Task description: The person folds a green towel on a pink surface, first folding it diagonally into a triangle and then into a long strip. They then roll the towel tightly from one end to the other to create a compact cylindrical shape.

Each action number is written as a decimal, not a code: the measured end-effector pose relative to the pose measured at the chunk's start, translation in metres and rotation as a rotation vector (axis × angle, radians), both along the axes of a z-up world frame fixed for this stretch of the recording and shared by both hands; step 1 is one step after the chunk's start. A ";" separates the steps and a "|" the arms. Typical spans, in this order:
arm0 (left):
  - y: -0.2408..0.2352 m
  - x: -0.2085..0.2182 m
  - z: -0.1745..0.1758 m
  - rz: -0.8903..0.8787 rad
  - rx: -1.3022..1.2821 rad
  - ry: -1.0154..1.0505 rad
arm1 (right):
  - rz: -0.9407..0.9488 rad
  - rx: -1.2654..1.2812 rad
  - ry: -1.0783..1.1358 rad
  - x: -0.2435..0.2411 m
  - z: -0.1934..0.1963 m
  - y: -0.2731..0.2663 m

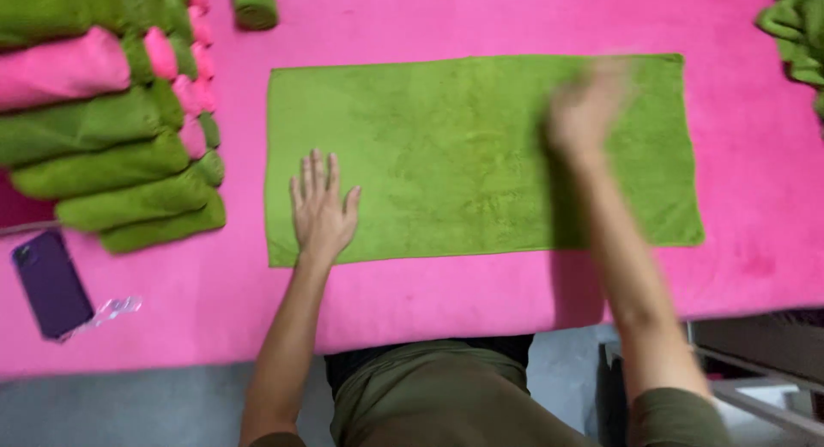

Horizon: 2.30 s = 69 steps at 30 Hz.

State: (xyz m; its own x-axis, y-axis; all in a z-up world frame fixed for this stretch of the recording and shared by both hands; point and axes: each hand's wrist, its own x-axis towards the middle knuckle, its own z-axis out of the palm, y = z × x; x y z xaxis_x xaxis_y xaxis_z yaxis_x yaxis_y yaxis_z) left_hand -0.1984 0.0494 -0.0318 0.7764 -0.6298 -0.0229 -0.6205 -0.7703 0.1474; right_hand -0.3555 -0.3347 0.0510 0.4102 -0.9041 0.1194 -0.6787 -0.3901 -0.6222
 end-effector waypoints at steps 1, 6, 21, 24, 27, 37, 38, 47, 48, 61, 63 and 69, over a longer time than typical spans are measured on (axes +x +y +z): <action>0.000 0.000 0.005 -0.028 -0.004 0.005 | -0.028 -0.004 0.005 -0.002 -0.012 0.041; 0.000 -0.005 0.019 0.023 -0.077 0.111 | 0.887 -0.252 0.280 -0.022 -0.073 0.183; -0.003 -0.013 0.028 0.018 -0.169 0.097 | -0.133 -0.221 0.479 -0.253 -0.089 -0.089; -0.002 -0.011 0.019 0.030 -0.163 0.089 | -0.091 -0.355 0.421 -0.202 -0.058 -0.082; 0.000 -0.009 0.015 0.030 -0.147 0.084 | 0.386 -0.278 0.259 -0.117 -0.024 -0.043; 0.001 -0.003 0.007 0.057 -0.066 0.070 | 0.197 -0.362 0.235 -0.088 -0.079 -0.167; 0.002 -0.002 0.003 0.020 -0.082 -0.002 | 0.116 -0.224 0.300 -0.086 -0.064 -0.165; -0.196 -0.092 0.032 -0.298 -0.154 0.156 | 0.023 -0.119 0.368 -0.088 -0.058 -0.165; -0.224 -0.109 0.022 -0.428 -0.149 0.002 | 0.018 -0.096 0.385 -0.088 -0.057 -0.164; -0.009 -0.026 0.033 0.081 -0.074 0.091 | 0.016 -0.091 0.395 -0.087 -0.052 -0.160; 0.048 -0.022 0.016 0.185 -0.026 0.038 | 0.017 -0.089 0.361 -0.087 -0.050 -0.157; 0.099 -0.039 0.004 0.231 -0.140 -0.009 | -0.102 -0.139 0.431 -0.066 -0.051 -0.145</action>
